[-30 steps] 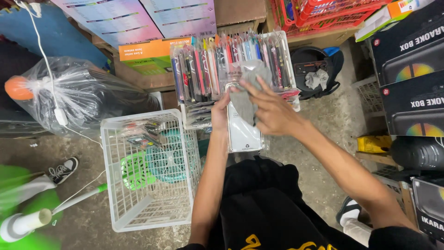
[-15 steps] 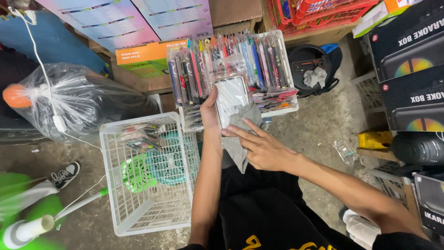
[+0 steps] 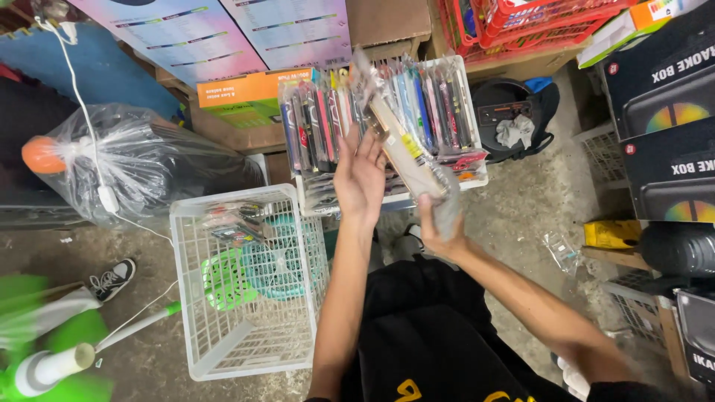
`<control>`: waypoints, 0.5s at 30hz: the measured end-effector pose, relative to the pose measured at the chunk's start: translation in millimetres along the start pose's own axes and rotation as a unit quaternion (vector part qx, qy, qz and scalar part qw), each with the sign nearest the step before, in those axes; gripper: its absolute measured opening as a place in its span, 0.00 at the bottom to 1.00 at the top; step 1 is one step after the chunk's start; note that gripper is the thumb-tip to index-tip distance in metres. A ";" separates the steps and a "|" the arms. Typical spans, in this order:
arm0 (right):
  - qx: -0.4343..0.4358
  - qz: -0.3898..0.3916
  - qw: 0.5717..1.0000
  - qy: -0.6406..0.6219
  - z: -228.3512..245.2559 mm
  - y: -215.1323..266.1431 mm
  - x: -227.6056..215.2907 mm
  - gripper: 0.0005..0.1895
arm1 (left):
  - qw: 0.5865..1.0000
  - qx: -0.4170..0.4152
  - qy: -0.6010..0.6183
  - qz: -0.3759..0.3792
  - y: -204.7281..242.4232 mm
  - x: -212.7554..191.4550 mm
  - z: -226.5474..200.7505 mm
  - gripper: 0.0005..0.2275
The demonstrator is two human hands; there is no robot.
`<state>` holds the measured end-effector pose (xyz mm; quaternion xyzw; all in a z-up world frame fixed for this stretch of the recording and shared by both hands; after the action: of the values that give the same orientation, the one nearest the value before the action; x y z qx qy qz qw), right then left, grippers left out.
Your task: Cleaning and organizing mobile phone cases in a retail store stockroom.
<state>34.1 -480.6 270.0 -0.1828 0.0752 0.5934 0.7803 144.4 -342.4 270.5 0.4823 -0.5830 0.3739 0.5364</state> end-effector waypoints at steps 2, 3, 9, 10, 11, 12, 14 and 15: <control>0.166 -0.048 0.983 -0.068 -37.0 12.0 5.6 0.26 | 1.000 0.002 -0.026 0.006 -1.1 -0.6 1.3 0.28; 0.255 -0.085 0.943 -0.198 -62.2 20.0 12.2 0.23 | 0.996 0.020 -0.082 0.000 -0.6 1.9 -0.4 0.28; 0.321 -0.027 0.820 -0.473 22.2 2.4 29.8 0.23 | 0.971 0.024 -0.232 -0.044 0.7 -35.4 3.1 0.30; 0.326 -0.004 0.814 -0.481 19.7 6.8 34.8 0.22 | 0.968 0.003 -0.245 -0.058 4.0 -37.4 4.7 0.32; 0.324 -0.004 0.814 -0.481 19.4 5.6 34.3 0.22 | 0.968 0.004 -0.245 -0.057 6.5 -20.5 2.2 0.32; 0.320 0.018 0.819 -0.475 20.0 4.1 35.2 0.23 | 0.981 -0.024 -0.193 -0.004 8.7 0.7 3.9 0.34; 0.320 0.037 0.823 -0.467 10.7 7.0 33.3 0.23 | 0.988 -0.054 -0.138 0.045 14.0 20.2 7.0 0.36; 0.326 0.055 0.826 -0.457 0.7 9.5 33.6 0.23 | 0.990 -0.075 -0.091 0.072 14.3 20.8 9.3 0.38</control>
<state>34.5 -448.0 257.6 0.3786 -0.0910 0.5917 0.7059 129.0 -351.0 290.9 0.4296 -0.6888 0.3215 0.4874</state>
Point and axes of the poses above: each hand's wrist, its own y-axis away from the middle knuckle, its own x-axis out of the palm, z = x × y, the point moved 5 cm from there along -y, towards the middle knuckle, and after that the axes turned 13 degrees about y, right-handed, at the moved point
